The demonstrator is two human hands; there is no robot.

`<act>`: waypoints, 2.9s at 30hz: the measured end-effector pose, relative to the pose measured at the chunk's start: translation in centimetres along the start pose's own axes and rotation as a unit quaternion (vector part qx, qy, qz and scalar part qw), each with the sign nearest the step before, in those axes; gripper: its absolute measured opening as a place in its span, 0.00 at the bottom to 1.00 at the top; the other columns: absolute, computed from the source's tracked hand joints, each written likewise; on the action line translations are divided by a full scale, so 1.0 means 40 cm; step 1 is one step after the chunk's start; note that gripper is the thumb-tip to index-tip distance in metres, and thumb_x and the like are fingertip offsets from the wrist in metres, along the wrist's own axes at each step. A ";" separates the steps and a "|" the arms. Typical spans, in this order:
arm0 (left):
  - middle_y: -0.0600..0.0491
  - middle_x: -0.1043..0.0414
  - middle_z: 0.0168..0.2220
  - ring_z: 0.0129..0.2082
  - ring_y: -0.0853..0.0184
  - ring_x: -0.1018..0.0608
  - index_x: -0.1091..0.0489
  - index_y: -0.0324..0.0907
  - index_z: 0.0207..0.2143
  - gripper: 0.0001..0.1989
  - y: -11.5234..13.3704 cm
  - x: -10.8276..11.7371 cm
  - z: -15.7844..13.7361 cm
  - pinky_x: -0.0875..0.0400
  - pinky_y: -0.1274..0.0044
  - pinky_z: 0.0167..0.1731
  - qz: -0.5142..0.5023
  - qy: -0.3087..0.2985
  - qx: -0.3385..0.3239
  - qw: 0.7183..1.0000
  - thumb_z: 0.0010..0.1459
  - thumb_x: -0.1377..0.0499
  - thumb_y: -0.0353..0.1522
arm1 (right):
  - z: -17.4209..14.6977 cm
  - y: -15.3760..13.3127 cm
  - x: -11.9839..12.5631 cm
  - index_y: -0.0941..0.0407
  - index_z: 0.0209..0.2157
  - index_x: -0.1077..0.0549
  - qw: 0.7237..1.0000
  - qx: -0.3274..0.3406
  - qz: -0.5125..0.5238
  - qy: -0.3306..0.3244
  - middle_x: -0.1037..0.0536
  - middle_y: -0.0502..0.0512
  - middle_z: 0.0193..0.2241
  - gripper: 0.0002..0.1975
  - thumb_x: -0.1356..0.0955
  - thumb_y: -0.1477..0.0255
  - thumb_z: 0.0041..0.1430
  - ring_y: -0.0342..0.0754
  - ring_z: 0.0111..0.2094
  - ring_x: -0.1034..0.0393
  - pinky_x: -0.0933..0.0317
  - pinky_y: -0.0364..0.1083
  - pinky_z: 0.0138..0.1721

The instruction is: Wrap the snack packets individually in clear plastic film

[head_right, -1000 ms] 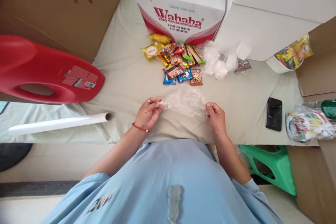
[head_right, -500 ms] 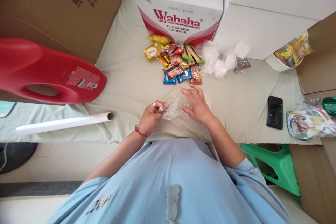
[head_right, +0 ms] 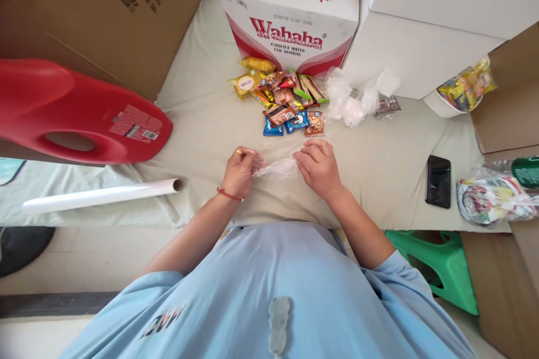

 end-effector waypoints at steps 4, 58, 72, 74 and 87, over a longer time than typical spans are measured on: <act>0.59 0.24 0.33 0.26 0.70 0.20 0.41 0.47 0.36 0.15 0.012 0.009 0.032 0.27 0.79 0.27 -0.059 0.053 -0.009 0.997 0.60 0.35 0.39 | -0.088 -0.029 0.018 0.45 0.41 0.18 0.998 0.006 -0.046 0.034 0.21 0.57 0.34 0.08 0.32 0.69 0.70 0.59 0.49 0.28 0.35 0.63 0.54; 0.44 0.23 0.60 0.69 0.59 0.29 0.23 0.45 0.47 0.10 -0.053 0.076 -0.163 0.32 0.58 0.64 0.494 -0.294 -0.553 0.604 0.70 0.44 0.27 | 0.004 0.253 0.027 0.54 0.31 0.30 0.825 -0.492 0.279 0.009 0.27 0.47 0.25 0.18 0.23 0.60 0.46 0.42 0.25 0.31 0.36 0.41 0.25; 0.44 0.21 0.52 0.54 0.56 0.24 0.22 0.43 0.45 0.15 -0.014 0.106 -0.142 0.25 0.59 0.56 0.500 -0.164 -0.397 0.752 0.71 0.49 0.33 | 0.020 0.336 0.011 0.55 0.34 0.27 0.904 -0.414 0.077 -0.071 0.25 0.52 0.29 0.07 0.29 0.69 0.52 0.46 0.29 0.31 0.33 0.46 0.34; 0.42 0.23 0.54 0.53 0.54 0.25 0.23 0.41 0.48 0.13 -0.018 0.092 -0.121 0.26 0.58 0.56 0.519 -0.116 -0.372 0.761 0.68 0.46 0.32 | 0.022 0.302 0.037 0.56 0.39 0.25 0.931 -0.365 0.004 -0.019 0.24 0.58 0.41 0.11 0.29 0.69 0.52 0.49 0.35 0.29 0.30 0.50 0.41; 0.45 0.25 0.52 0.58 0.53 0.26 0.30 0.44 0.39 0.09 -0.011 -0.024 -0.046 0.32 0.58 0.61 0.431 -0.175 -0.287 0.837 0.56 0.36 0.34 | -0.161 -0.117 -0.045 0.51 0.41 0.20 0.939 0.051 0.055 -0.337 0.18 0.56 0.42 0.14 0.38 0.76 0.69 0.50 0.40 0.26 0.35 0.47 0.39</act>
Point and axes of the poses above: each hand's wrist, its own z-axis towards the middle knuckle, its own x-axis out of the back of the hand, y = z × x, the point moved 4 cm from there along z, towards the middle knuckle
